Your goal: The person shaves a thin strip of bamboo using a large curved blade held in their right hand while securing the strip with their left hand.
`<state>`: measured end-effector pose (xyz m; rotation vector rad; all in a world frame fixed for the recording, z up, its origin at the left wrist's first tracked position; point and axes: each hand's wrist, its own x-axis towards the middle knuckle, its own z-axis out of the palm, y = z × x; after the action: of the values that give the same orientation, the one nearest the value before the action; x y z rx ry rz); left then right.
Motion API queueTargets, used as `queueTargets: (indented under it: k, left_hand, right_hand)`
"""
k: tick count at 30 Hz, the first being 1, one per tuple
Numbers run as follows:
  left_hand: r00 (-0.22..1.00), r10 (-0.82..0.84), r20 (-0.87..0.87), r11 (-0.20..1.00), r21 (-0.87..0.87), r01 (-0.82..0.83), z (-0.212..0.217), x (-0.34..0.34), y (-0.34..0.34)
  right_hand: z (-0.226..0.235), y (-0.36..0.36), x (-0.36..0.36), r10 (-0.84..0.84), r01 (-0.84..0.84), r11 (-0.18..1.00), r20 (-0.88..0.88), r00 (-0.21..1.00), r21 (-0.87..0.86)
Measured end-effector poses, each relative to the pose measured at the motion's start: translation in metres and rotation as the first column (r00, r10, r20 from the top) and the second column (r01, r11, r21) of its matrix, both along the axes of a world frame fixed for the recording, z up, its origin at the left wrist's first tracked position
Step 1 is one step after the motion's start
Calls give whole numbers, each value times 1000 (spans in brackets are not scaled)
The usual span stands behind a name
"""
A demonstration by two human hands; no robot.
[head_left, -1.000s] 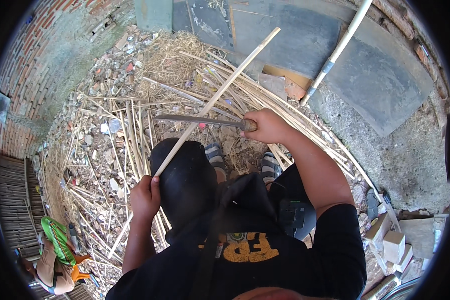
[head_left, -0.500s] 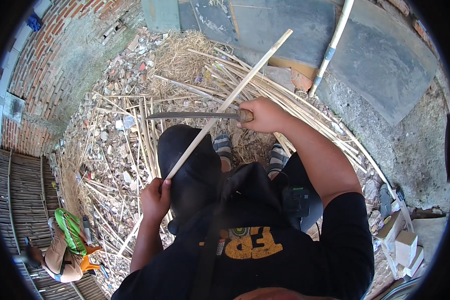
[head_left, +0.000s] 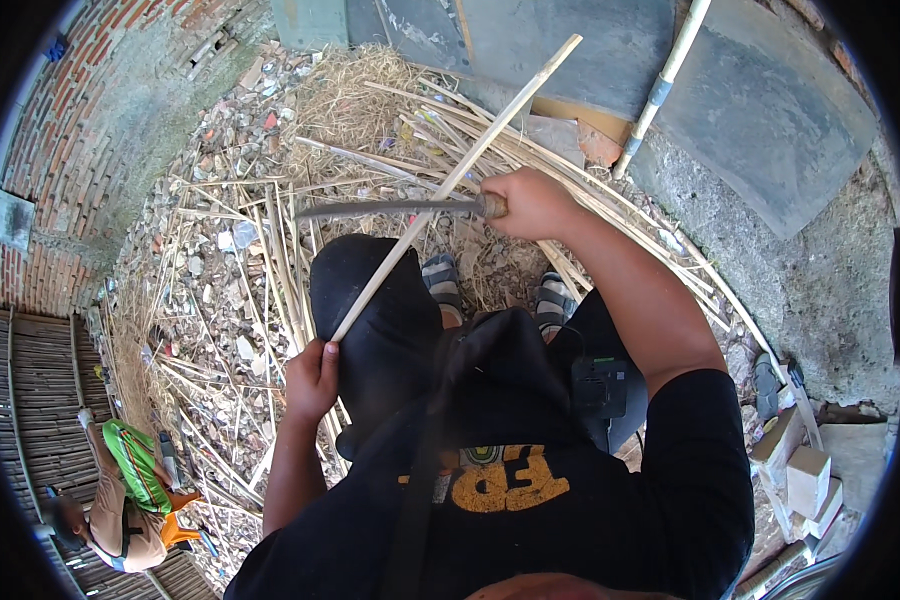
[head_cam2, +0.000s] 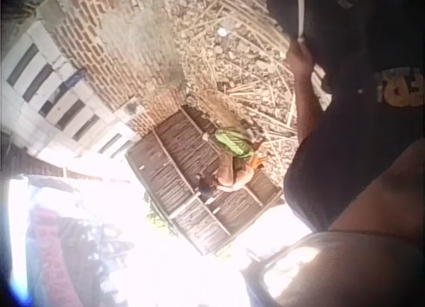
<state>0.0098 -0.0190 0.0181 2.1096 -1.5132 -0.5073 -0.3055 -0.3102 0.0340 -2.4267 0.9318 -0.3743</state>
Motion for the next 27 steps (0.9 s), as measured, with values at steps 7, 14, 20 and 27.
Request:
queueTargets:
  k: [7, 14, 20, 27]
  left_hand:
    - [996, -43, 73, 999, 30, 40, 7, 6, -3]
    - [988, -58, 145, 998, 25, 55, 1, 8, -3]
    - [996, -91, 13, 994, 58, 90, 11, 15, 0]
    - [996, -87, 2, 995, 50, 87, 9, 15, -6]
  right_hand:
    - [-12, 3, 14, -70, 67, 994, -32, 997, -89]
    - [-19, -10, 13, -135, 133, 991, -117, 984, -23]
    - [-10, -1, 19, -145, 134, 987, -139, 980, -90]
    - [-15, -6, 8, -177, 171, 982, -79, 981, -82]
